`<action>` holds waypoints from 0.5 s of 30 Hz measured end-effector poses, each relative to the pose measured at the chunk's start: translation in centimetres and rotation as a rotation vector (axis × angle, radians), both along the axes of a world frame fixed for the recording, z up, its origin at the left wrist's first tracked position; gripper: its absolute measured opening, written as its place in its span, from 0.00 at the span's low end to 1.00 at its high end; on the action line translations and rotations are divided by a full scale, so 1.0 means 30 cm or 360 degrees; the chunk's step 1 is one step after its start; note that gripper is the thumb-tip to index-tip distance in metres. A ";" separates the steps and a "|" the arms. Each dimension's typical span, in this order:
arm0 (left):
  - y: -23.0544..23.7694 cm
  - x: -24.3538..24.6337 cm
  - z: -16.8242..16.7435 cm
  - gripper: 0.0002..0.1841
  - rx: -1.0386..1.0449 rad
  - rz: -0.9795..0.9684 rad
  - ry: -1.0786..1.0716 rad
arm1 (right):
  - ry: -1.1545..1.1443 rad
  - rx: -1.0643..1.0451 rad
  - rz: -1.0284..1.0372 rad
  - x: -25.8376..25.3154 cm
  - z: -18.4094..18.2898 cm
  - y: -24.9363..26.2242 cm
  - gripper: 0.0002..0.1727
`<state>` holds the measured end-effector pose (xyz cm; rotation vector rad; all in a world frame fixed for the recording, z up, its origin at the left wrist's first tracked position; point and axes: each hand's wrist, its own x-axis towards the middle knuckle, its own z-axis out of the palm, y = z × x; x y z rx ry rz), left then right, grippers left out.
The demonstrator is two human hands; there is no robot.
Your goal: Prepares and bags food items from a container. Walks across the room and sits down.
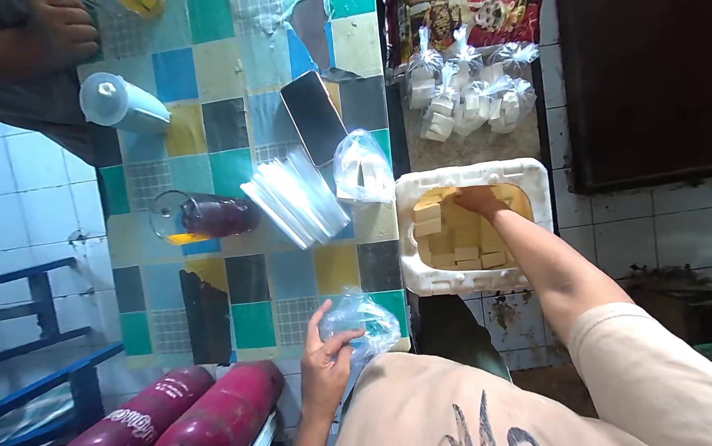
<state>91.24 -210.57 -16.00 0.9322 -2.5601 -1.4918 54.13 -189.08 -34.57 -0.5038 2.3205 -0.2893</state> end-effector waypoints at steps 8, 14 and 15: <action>-0.031 -0.121 0.058 0.13 -0.0107 -0.0108 0.0116 | -0.1116 -0.0865 -0.1673 0.092 0.237 0.069 0.22; -0.059 -0.215 0.091 0.17 -0.0245 -0.0348 0.0171 | -0.1215 -0.1303 -0.1762 0.216 0.359 0.109 0.21; -0.063 -0.235 0.093 0.18 -0.0278 -0.0381 0.0161 | -0.1191 -0.1337 -0.1756 0.227 0.374 0.105 0.22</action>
